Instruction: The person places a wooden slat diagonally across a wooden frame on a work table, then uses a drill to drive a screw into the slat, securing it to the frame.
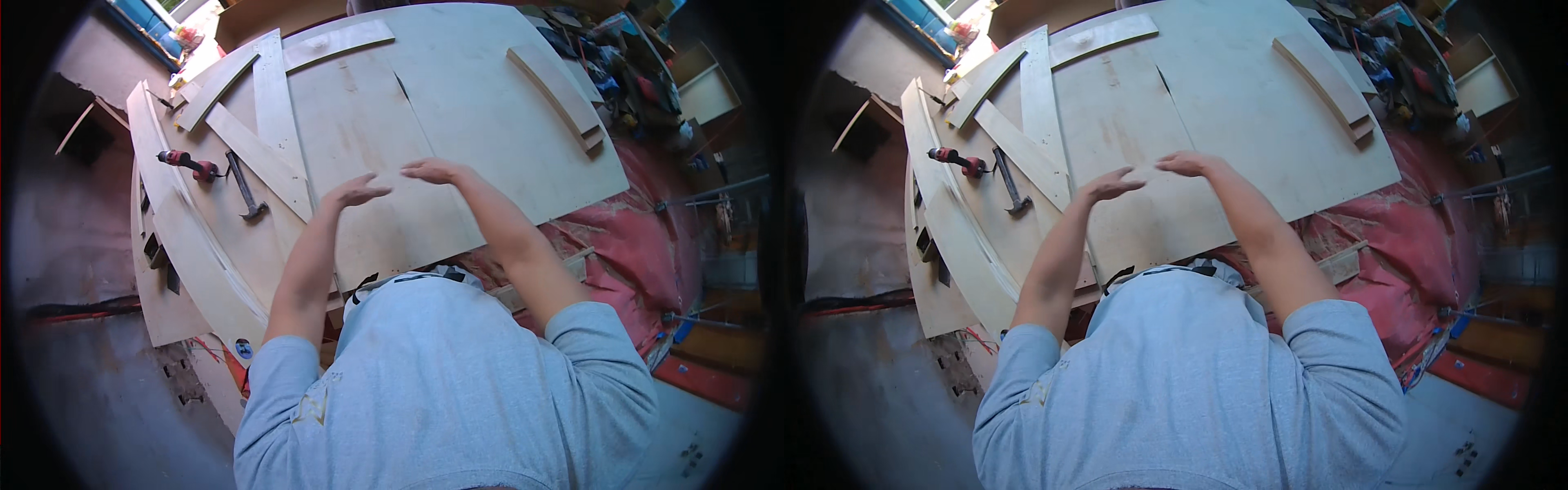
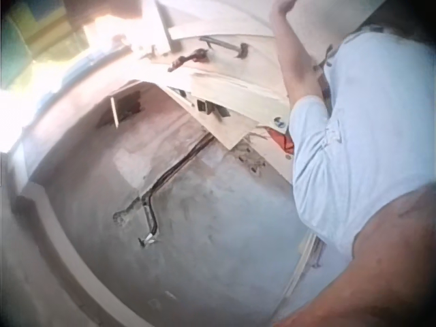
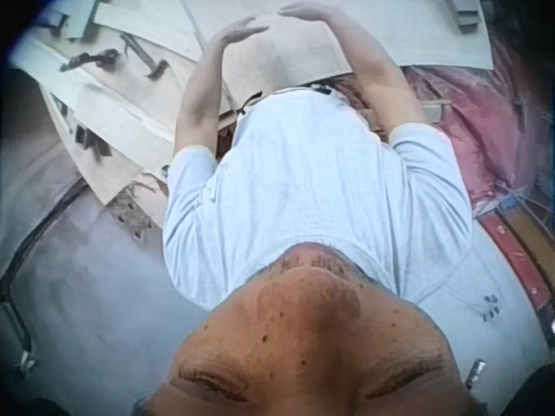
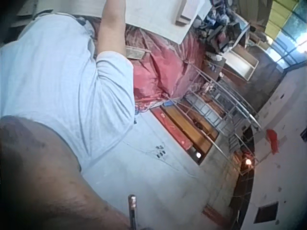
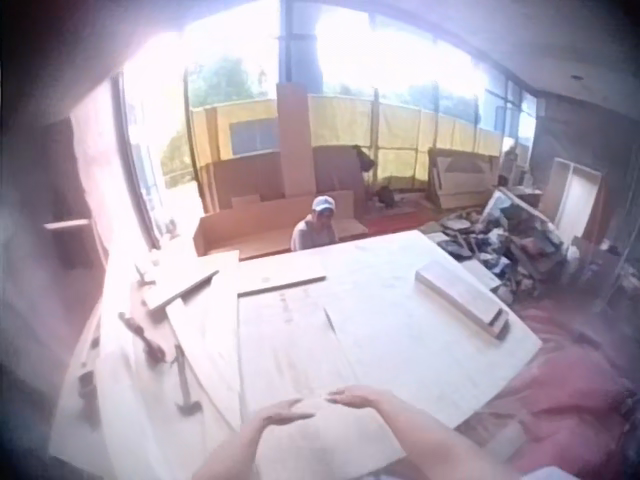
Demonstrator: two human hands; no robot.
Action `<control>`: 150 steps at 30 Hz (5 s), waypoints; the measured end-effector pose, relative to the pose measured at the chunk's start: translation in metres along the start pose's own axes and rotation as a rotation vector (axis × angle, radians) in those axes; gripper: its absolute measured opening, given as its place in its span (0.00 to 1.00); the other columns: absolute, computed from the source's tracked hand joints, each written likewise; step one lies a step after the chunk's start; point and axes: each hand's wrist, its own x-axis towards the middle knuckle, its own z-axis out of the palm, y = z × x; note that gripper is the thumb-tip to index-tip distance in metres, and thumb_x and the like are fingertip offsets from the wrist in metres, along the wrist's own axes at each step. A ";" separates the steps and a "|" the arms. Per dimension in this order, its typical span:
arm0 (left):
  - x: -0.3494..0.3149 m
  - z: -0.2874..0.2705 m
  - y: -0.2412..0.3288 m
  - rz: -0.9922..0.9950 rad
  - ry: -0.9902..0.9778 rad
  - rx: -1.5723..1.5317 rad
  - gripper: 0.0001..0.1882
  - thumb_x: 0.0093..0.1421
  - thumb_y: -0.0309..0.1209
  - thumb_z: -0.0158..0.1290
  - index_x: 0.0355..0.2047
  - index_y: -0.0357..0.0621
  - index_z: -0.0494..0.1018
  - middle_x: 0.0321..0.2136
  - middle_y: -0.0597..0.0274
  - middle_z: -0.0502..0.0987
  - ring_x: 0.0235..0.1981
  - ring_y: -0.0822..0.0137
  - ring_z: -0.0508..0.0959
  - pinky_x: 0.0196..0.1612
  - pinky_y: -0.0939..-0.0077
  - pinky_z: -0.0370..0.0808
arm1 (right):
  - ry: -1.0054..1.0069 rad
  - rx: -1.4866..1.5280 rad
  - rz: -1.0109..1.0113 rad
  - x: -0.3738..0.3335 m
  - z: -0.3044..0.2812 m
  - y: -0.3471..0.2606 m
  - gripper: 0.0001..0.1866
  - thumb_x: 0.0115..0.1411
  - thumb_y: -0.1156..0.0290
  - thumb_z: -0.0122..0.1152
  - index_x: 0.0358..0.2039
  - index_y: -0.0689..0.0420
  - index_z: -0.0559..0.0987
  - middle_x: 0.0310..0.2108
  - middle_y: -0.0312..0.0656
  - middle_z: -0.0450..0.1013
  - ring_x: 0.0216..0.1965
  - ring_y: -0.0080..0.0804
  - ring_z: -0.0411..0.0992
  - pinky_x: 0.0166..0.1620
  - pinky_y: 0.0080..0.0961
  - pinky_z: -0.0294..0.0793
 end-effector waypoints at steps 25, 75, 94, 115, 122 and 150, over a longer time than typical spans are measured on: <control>-0.124 0.181 -0.011 -0.558 0.623 -1.664 0.61 0.63 0.73 0.42 0.76 0.40 0.30 0.76 0.39 0.32 0.76 0.38 0.39 0.69 0.25 0.50 | 0.221 1.279 0.496 -0.079 0.072 0.067 0.51 0.67 0.30 0.45 0.78 0.48 0.43 0.79 0.48 0.37 0.78 0.56 0.37 0.64 0.84 0.44; -0.143 0.181 -0.195 -1.351 1.662 0.022 0.19 0.65 0.44 0.50 0.32 0.40 0.79 0.36 0.47 0.76 0.45 0.46 0.73 0.52 0.48 0.66 | 1.135 -0.714 0.648 -0.026 0.061 0.208 0.34 0.68 0.56 0.51 0.69 0.61 0.65 0.74 0.51 0.55 0.74 0.53 0.51 0.75 0.50 0.46; -0.140 0.173 -0.187 -1.565 1.449 0.146 0.15 0.70 0.39 0.47 0.40 0.42 0.79 0.43 0.52 0.79 0.48 0.49 0.76 0.53 0.50 0.69 | 1.150 -0.642 0.638 -0.032 0.062 0.205 0.34 0.68 0.55 0.52 0.68 0.61 0.65 0.73 0.52 0.55 0.75 0.54 0.49 0.75 0.51 0.45; -0.144 0.174 -0.199 -1.316 1.434 0.094 0.21 0.72 0.44 0.46 0.49 0.39 0.79 0.58 0.46 0.77 0.63 0.49 0.72 0.67 0.55 0.65 | 1.224 -0.658 0.609 -0.029 0.060 0.206 0.33 0.66 0.55 0.55 0.68 0.58 0.66 0.72 0.51 0.58 0.73 0.56 0.53 0.74 0.53 0.49; -0.141 0.165 -0.184 -1.360 1.444 -0.015 0.18 0.70 0.42 0.48 0.44 0.39 0.78 0.53 0.47 0.78 0.61 0.48 0.73 0.65 0.55 0.67 | 1.211 -0.636 0.600 -0.031 0.058 0.205 0.33 0.66 0.55 0.55 0.67 0.58 0.67 0.73 0.51 0.57 0.73 0.56 0.52 0.74 0.52 0.48; -0.139 0.173 -0.206 -1.497 1.392 -0.018 0.30 0.67 0.48 0.49 0.62 0.43 0.71 0.67 0.50 0.68 0.67 0.48 0.66 0.69 0.54 0.61 | 1.132 -0.655 0.700 -0.028 0.065 0.211 0.33 0.69 0.52 0.49 0.70 0.56 0.64 0.74 0.46 0.55 0.75 0.51 0.50 0.75 0.48 0.46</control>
